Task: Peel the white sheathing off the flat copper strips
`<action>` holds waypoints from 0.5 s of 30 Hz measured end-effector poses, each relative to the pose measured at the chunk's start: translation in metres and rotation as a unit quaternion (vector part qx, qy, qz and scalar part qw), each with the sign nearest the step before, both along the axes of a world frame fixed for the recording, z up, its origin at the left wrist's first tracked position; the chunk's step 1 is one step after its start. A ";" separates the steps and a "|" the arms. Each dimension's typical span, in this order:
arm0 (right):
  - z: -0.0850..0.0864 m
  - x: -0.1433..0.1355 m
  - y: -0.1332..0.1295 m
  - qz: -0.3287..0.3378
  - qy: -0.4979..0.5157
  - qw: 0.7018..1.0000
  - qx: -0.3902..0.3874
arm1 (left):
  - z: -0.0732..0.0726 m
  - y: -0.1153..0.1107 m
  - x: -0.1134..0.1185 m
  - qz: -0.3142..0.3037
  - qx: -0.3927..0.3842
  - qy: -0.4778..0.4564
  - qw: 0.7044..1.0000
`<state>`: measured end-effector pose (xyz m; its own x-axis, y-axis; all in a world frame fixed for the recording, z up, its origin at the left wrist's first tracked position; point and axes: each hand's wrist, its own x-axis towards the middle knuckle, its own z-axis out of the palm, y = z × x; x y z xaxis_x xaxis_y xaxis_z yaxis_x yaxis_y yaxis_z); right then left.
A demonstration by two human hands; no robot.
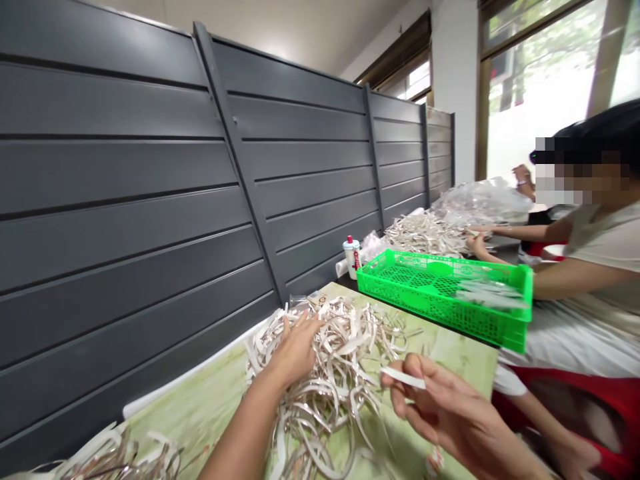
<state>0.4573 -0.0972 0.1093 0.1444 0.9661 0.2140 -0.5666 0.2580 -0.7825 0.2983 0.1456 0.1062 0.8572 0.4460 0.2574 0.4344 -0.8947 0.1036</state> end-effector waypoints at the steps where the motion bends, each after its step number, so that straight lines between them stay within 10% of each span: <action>1: 0.001 0.001 0.002 0.004 -0.004 1.000 0.005 | 0.002 -0.002 -0.002 -0.005 -0.006 -0.012 1.000; 10: 0.038 -0.008 0.018 0.038 -0.062 0.994 0.076 | 0.014 -0.048 -0.049 -0.019 -0.049 -0.196 0.979; 15: 0.043 -0.045 0.037 0.149 -0.112 0.979 0.087 | -0.023 -0.127 -0.101 0.013 -0.087 -0.199 0.976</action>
<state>0.4121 -0.0597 0.1526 -0.2083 0.9040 0.3734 -0.4560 0.2480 -0.8547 0.1975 0.0184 0.0834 0.6926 0.5336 0.4853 0.3514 -0.8373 0.4190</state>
